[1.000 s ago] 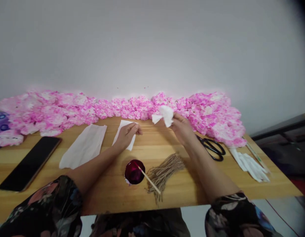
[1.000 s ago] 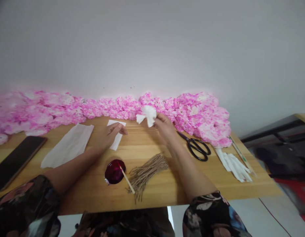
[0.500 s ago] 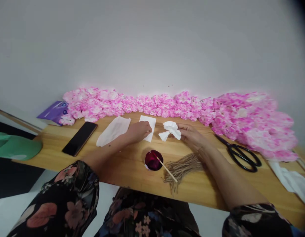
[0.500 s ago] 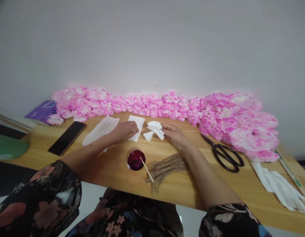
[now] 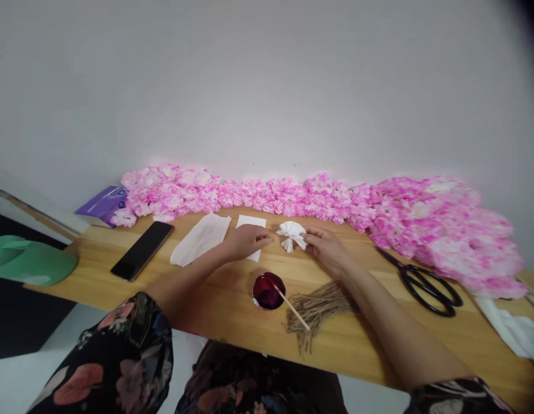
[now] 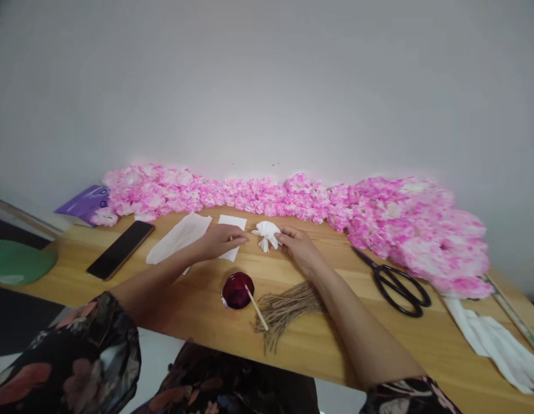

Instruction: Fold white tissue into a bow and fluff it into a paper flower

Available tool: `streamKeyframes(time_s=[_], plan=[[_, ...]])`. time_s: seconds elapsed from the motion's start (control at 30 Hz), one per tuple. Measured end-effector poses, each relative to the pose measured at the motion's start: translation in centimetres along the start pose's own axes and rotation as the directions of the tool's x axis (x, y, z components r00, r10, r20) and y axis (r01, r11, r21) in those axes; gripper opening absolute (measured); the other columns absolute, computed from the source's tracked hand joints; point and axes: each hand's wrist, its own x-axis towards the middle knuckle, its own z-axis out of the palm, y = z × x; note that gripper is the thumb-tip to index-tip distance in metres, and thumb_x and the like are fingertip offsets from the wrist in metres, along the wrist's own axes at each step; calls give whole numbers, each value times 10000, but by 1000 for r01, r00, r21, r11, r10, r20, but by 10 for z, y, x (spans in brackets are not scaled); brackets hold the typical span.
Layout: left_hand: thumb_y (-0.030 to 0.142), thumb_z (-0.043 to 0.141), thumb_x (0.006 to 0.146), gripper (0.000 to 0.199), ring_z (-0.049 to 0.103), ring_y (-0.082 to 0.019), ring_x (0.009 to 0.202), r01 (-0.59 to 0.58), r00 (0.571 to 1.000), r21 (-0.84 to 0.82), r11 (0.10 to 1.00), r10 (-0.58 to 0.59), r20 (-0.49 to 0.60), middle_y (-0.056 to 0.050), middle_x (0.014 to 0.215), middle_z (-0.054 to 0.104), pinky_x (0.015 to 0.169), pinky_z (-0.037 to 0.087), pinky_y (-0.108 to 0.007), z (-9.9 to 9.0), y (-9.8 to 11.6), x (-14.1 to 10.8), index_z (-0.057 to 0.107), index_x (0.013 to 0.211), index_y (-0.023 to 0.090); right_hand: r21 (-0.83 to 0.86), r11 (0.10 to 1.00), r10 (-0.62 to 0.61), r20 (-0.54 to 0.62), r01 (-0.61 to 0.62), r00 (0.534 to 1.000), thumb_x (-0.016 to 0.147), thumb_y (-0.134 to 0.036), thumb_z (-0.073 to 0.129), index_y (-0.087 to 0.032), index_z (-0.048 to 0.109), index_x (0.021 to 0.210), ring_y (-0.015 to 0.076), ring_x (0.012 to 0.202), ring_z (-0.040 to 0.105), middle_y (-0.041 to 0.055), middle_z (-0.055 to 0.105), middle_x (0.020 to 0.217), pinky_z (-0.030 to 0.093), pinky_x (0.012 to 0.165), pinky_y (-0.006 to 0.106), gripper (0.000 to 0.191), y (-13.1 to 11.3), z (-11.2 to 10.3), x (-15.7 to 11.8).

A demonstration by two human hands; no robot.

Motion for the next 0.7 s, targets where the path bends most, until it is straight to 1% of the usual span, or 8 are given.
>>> streamKeyframes(time_s=[0.1,0.17,0.2,0.3,0.37,0.43,0.57,0.7], plan=[[392,443,907,356,598,-128,662,11,991,-255,967,23,129,-31,788,710,619,407,-218,9,22,13,687,812,149,19,1000,6,-32,-5,999,627,-316,805,-191,725,838,129,720,608,13,692,815,493,726,251,258,0,2,-1],[420,411,916,402,580,-110,595,46,985,-347,937,14,171,-42,754,709,583,416,-206,16,32,19,680,827,135,14,1000,6,-46,-5,999,618,-307,811,-198,720,858,127,723,604,8,694,822,490,716,247,279,0,3,-1],[438,392,921,430,569,-106,571,62,988,-366,929,-4,156,-43,719,699,570,415,-203,18,35,22,679,832,131,9,1000,4,-50,-3,999,618,-306,810,-199,716,866,127,722,604,7,695,824,488,715,249,286,0,3,-1],[506,381,910,491,537,-103,538,104,995,-402,910,-99,34,-26,614,647,536,395,-201,26,35,28,663,755,135,-8,1000,4,-57,-5,998,625,-309,803,-199,704,882,131,720,606,11,695,826,488,725,263,297,1,3,-1],[519,461,868,451,517,-99,533,124,987,-444,887,-155,-34,-9,590,621,515,375,-198,31,31,31,638,691,143,-35,999,4,-63,-7,998,628,-311,794,-196,698,898,134,724,609,14,693,829,484,715,262,308,1,4,0],[483,534,830,383,506,-94,538,125,980,-495,860,-186,-75,4,586,605,509,366,-193,36,25,33,615,665,147,-70,998,0,-66,-4,998,632,-306,781,-191,693,915,134,727,604,16,691,834,475,692,254,318,1,5,0],[388,551,816,290,503,-83,536,104,975,-601,792,-201,-95,16,580,583,529,385,-191,44,18,33,584,658,147,-115,993,-27,-66,19,997,633,-276,753,-182,687,955,122,720,582,17,694,859,454,670,240,342,2,8,0],[315,547,796,211,501,-78,529,94,973,-663,743,-209,-96,14,586,589,533,392,-191,45,17,32,576,676,143,-147,989,-31,-61,21,998,641,-273,729,-180,682,938,123,713,575,14,686,838,448,663,241,315,1,9,-1]])
